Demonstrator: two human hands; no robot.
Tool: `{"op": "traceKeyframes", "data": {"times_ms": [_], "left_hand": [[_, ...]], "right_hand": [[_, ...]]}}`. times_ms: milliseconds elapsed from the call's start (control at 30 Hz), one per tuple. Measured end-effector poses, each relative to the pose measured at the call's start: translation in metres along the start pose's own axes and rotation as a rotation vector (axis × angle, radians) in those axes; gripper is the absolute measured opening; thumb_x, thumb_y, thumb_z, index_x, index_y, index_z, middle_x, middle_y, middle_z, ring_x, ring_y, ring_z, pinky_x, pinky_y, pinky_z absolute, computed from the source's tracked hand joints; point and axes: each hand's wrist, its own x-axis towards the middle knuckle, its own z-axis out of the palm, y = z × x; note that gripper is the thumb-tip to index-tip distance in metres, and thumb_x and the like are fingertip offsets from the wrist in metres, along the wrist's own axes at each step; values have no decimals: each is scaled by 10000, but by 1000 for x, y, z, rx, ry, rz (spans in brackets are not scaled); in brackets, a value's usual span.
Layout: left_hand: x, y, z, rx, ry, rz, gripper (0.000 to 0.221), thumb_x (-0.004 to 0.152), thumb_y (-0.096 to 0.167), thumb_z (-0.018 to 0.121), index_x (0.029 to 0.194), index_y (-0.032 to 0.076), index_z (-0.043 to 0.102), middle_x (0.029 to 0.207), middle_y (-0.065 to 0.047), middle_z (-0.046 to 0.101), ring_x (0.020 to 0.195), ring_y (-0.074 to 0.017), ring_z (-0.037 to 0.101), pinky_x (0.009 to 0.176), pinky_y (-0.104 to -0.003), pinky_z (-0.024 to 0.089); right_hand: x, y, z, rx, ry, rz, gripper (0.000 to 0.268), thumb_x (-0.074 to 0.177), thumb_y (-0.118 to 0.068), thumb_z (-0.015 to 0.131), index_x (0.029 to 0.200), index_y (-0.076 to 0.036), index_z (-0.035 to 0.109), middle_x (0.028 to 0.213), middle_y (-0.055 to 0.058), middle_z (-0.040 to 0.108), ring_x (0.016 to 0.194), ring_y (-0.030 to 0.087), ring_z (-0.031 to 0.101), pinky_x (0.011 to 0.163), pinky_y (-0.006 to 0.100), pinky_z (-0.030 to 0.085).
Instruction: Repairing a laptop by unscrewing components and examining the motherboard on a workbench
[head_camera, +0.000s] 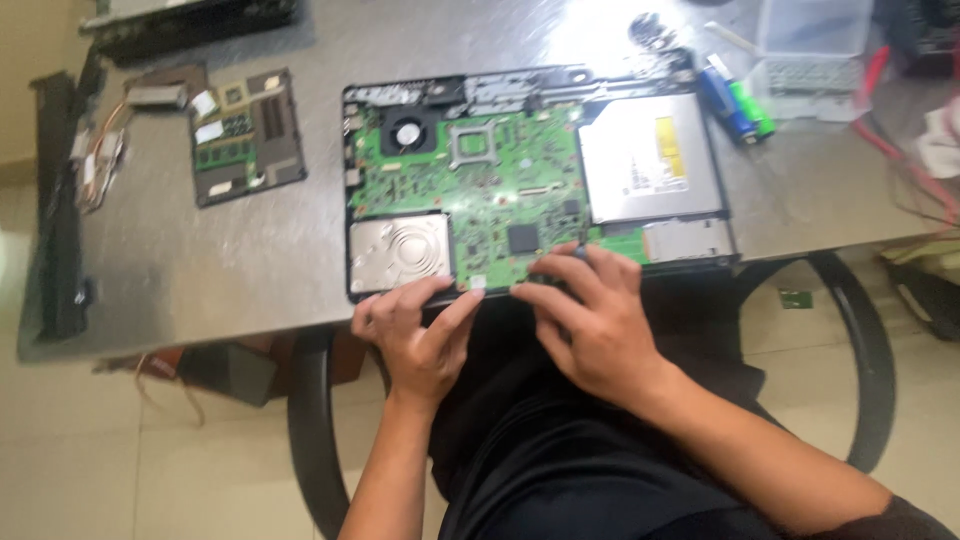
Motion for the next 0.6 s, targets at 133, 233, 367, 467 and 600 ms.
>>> {"op": "traceKeyframes", "data": {"times_ms": [133, 233, 367, 467, 600], "left_hand": [[7, 4, -4, -6, -22, 17, 216, 910, 297, 768, 1072, 439, 755, 1159, 51, 675, 1077, -208, 580, 1021, -432, 302], [17, 13, -12, 75, -72, 36, 105, 999, 340, 714, 1096, 356, 750, 1129, 30, 668, 990, -214, 580, 942, -432, 268], [15, 12, -11, 76, -65, 66, 118, 986, 332, 750, 1103, 348, 748, 1132, 20, 673, 1000, -212, 577, 917, -426, 281], [11, 10, -10, 82, -70, 52, 109, 989, 290, 737, 1072, 359, 752, 1117, 26, 686, 954, -212, 592, 918, -429, 284], [7, 10, -8, 86, -86, 45, 119, 971, 287, 793, 1075, 332, 756, 1143, -15, 685, 949, -260, 604, 917, -470, 311]], "right_hand": [[-5, 8, -9, 158, 61, 97, 280, 921, -128, 613, 1148, -189, 764, 1242, 44, 711, 1145, 329, 666, 1011, 416, 442], [-1, 29, -37, 273, 36, 298, 380, 905, -87, 572, 1266, -109, 691, 1471, 199, 355, 1403, 341, 416, 1227, 491, 384], [11, 80, -72, 160, 328, 390, 467, 782, 40, 512, 1236, -31, 600, 1333, 140, 344, 1077, 276, 506, 930, 344, 536], [12, 124, -96, 26, 464, 435, 213, 860, 70, 542, 1047, -12, 602, 1091, 153, 453, 1144, 296, 474, 1020, 376, 410], [-2, 165, -114, 210, 511, 599, 89, 983, 53, 603, 1031, -17, 578, 1064, 136, 589, 872, 244, 735, 830, 289, 606]]}}
